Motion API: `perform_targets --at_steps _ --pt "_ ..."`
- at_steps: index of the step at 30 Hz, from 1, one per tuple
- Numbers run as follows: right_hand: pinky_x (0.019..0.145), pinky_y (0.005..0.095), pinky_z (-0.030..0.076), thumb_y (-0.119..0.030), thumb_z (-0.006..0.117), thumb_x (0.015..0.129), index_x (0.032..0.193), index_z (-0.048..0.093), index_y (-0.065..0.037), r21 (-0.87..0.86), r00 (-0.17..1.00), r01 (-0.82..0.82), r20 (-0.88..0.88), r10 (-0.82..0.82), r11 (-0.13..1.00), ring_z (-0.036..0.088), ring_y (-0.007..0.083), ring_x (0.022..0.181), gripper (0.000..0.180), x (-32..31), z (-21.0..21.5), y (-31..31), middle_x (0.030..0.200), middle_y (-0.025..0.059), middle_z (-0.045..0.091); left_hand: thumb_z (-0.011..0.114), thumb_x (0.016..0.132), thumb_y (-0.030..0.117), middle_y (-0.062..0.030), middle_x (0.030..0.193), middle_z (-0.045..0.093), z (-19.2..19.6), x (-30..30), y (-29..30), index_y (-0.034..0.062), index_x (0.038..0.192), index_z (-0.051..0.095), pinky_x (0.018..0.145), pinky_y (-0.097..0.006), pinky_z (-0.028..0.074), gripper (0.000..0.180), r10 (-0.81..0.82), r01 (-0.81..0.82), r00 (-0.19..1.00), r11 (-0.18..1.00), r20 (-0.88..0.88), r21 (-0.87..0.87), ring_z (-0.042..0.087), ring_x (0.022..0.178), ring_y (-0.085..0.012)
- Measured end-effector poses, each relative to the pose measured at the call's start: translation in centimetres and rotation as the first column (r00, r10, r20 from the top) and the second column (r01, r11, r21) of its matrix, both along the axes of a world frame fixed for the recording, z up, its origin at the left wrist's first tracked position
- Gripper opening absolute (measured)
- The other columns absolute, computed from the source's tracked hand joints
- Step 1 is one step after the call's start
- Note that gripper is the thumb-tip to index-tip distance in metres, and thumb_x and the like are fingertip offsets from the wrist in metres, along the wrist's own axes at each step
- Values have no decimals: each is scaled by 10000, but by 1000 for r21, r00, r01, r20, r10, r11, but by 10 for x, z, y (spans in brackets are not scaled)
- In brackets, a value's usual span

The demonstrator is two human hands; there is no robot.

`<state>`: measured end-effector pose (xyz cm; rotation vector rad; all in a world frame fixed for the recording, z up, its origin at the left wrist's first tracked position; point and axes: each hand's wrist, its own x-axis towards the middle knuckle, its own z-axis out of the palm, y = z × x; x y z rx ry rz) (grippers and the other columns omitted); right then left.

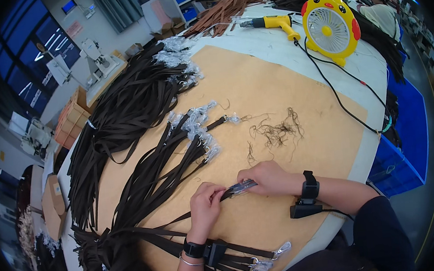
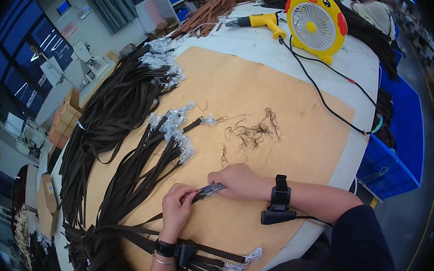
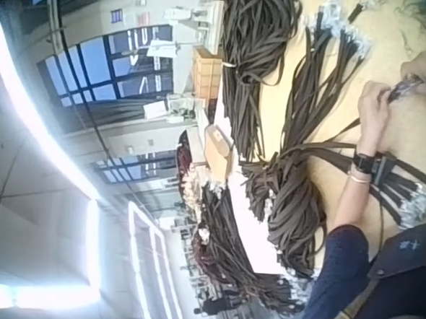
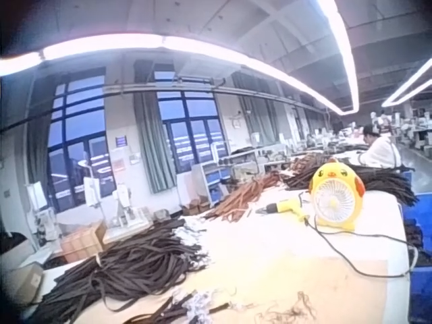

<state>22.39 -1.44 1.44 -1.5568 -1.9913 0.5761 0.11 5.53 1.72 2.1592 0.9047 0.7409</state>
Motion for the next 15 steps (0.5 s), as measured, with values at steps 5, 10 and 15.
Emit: perform_targets --at_steps 5,10,15 --pt "644 434 505 -267 691 840 946 689 -133 -117 986 111 -110 -124 987 677 318 740 171 12 -6 0 748 120 683 722 828 34 -92 863 626 9 3 -14 13 934 676 631 -300 492 118 71 -71 997 996 -11 62 599 682 -208" --pt "646 434 507 -264 688 845 962 685 -132 -121 993 99 -50 -105 988 669 327 731 176 10 -1 0 759 116 685 732 811 60 -96 856 611 4 7 -20 41 903 638 629 -347 505 133 26 -5 991 987 -133 160 625 719 -254" --pt "643 426 514 -310 685 879 1014 655 -126 90 987 115 -123 -103 989 661 320 715 230 2 0 -4 854 96 687 706 820 35 -111 815 614 1 6 -20 28 879 620 623 -368 496 105 42 -35 991 998 -125 56 623 681 -266"
